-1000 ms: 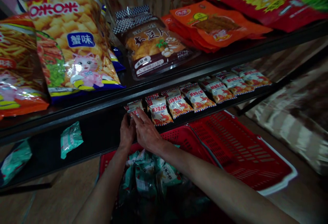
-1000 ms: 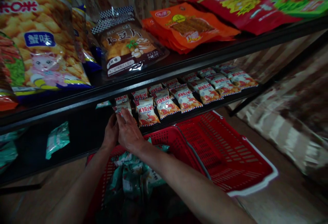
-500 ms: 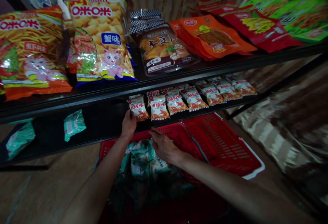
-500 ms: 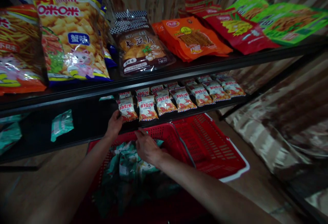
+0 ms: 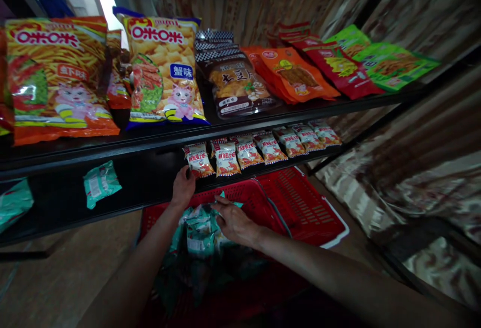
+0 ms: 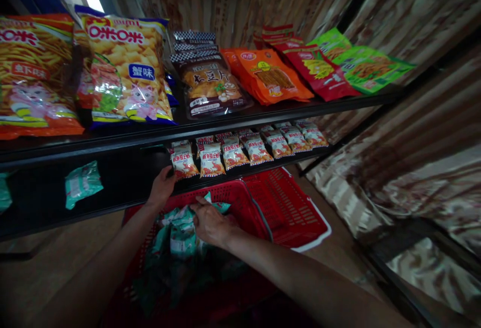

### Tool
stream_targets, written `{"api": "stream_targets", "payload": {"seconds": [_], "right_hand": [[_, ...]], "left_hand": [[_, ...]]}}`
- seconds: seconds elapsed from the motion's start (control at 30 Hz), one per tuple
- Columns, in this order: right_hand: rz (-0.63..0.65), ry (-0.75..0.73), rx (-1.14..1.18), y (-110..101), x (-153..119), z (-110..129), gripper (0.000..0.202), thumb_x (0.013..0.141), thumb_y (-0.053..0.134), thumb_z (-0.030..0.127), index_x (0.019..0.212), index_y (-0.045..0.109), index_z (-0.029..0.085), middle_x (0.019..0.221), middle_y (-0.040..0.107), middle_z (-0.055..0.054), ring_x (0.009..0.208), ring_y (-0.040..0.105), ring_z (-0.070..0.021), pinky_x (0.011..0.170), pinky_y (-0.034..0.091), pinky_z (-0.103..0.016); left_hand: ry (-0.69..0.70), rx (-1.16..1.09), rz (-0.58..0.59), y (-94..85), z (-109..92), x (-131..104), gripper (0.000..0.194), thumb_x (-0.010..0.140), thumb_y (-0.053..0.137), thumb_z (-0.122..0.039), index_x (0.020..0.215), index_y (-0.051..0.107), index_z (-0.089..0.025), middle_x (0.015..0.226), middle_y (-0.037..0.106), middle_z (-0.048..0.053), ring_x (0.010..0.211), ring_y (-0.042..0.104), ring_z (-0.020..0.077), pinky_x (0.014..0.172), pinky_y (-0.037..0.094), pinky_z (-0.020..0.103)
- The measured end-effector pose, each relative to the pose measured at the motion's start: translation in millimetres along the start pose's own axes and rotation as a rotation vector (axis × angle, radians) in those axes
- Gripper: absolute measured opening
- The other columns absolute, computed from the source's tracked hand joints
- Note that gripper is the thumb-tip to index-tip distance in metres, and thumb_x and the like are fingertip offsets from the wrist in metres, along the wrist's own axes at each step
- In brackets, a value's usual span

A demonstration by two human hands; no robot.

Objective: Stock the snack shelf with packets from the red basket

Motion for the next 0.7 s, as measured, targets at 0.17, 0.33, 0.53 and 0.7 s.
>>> {"api": "stream_targets", "payload": {"seconds": [0.17, 0.33, 0.53, 0.7], "right_hand": [[0.001, -0.037, 0.011, 6.2, 6.8, 21.3, 0.032, 0.079, 0.047, 0.010, 0.104, 0.067, 0.011, 0.113, 0.066, -0.015, 0.127, 0.046, -0.0217, 0.104, 0.038, -0.031], [0.030, -0.003, -0.017, 4.8, 6.2, 43.5, 0.029, 0.081, 0.046, 0.011, 0.100, 0.068, 0.010, 0.110, 0.066, -0.015, 0.110, 0.059, -0.0204, 0.095, 0.044, -0.026], [0.011, 0.052, -0.019, 1.3, -3.5, 46.8, 0.031, 0.080, 0.048, 0.011, 0.104, 0.068, 0.011, 0.114, 0.065, -0.014, 0.117, 0.055, -0.0210, 0.099, 0.040, -0.025], [-0.077, 0.101, 0.007, -13.5, -19.7, 21.1, 0.032, 0.081, 0.047, 0.010, 0.105, 0.067, 0.013, 0.118, 0.064, -0.014, 0.118, 0.055, -0.0207, 0.101, 0.040, -0.027]], "left_hand": [[0.055, 0.017, -0.004, -28.5, -6.9, -17.5, 0.036, 0.080, 0.049, -0.012, 0.115, 0.059, -0.012, 0.127, 0.057, 0.013, 0.121, 0.052, 0.0226, 0.104, 0.039, 0.036], [0.093, 0.027, 0.015, -51.4, -14.7, -37.0, 0.034, 0.081, 0.047, -0.012, 0.111, 0.062, -0.010, 0.134, 0.051, 0.016, 0.124, 0.048, 0.0236, 0.104, 0.039, 0.037], [0.153, -0.009, 0.111, -56.6, -28.3, -73.6, 0.030, 0.078, 0.048, -0.011, 0.103, 0.065, -0.015, 0.128, 0.056, 0.012, 0.119, 0.053, 0.0216, 0.101, 0.043, 0.035], [0.174, -0.030, 0.195, -36.4, -43.3, -109.1, 0.031, 0.077, 0.047, -0.009, 0.102, 0.066, -0.014, 0.127, 0.058, 0.011, 0.118, 0.054, 0.0202, 0.103, 0.039, 0.034]]}}
Point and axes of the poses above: each hand's wrist, its own x-axis towards the middle knuckle, its own y-axis out of the palm, z = x × y, the point moved 3 cm from there along x, towards the middle knuckle
